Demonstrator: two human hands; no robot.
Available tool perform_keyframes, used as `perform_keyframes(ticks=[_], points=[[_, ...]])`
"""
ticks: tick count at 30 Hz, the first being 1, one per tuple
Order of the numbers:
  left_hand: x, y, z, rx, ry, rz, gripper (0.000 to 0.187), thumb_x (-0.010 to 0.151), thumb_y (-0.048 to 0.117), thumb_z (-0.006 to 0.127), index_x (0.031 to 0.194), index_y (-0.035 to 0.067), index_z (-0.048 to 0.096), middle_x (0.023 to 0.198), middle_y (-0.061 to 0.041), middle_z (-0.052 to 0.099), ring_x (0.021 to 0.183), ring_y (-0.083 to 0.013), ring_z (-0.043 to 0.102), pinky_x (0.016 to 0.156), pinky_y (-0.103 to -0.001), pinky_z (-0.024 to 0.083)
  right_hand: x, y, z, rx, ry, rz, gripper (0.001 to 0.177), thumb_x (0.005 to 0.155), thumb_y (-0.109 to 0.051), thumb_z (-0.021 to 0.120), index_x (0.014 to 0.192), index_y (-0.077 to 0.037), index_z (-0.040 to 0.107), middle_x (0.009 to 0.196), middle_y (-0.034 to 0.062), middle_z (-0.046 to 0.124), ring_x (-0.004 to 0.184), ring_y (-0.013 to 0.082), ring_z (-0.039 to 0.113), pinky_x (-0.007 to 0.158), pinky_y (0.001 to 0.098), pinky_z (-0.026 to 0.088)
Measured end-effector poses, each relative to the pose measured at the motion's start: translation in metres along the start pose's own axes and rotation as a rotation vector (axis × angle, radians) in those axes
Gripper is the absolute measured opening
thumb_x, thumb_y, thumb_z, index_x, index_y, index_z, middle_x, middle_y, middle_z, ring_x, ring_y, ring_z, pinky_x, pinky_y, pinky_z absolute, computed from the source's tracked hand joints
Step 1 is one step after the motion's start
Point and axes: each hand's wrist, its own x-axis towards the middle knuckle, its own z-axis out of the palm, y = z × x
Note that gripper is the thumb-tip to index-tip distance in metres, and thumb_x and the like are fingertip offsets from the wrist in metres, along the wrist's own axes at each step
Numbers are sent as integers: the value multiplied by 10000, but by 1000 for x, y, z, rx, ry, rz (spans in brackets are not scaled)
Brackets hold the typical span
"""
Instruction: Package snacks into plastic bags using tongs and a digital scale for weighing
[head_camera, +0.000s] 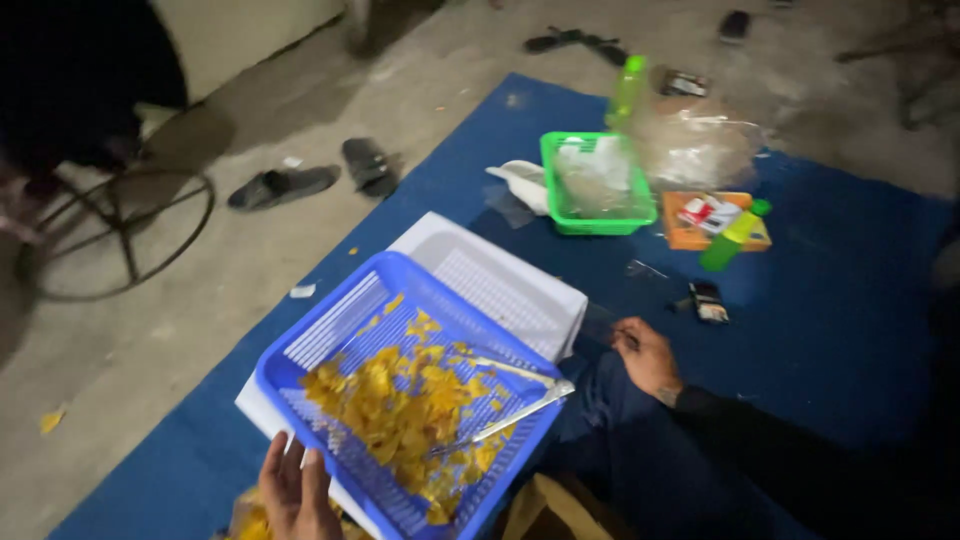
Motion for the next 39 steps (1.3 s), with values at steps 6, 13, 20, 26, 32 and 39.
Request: perform_keyframes(ticks=[6,13,20,26,32,39], points=[[6,-4,-12,83,15,20,643,1075,140,714,1682,53,520,1238,-143,673,1168,-180,646,1002,-367,557,2,4,-2,40,-51,-6,139,1053,-135,715,1189,-124,741,1105,46,892,1028,182,849,931,307,621],[-12,35,-9,170,-81,-162,498,1061,227,747,1529,63,700,930,-43,721,819,-125,660,687,-300,518,-1,6,-4,-127,11,-129,178,1065,-197,788,1209,-99,824,1250,78,825,1211,275,765,1057,394,543],[-10,36,-15,149,-188,-96,401,1077,235,740,1426,38,739,805,-65,704,775,-125,639,759,-275,485,1,21,2,-88,6,-56,137,1075,-206,786,1183,-124,800,1133,45,832,1038,206,782,927,349,564],[19,-24,-41,71,-106,-110,413,1046,143,792,1412,-35,720,889,-84,713,854,-115,643,877,-262,522,1,4,-2,-76,-3,-11,164,1004,-267,856,999,-167,726,954,-6,816,959,157,803,911,320,563],[28,-41,-46,151,8,-115,283,1067,113,779,1326,3,757,1042,-163,805,913,-200,755,912,-341,659,-5,-33,-16,-144,-51,99,474,1078,-498,717,746,-201,555,662,23,541,666,185,533,697,447,404],[19,-25,-42,92,-69,-113,330,1067,127,770,1358,-16,709,986,-141,777,851,-196,718,842,-361,642,-4,-35,-15,-108,-46,70,497,1078,-427,738,718,-188,492,679,2,451,686,155,457,698,432,377]])
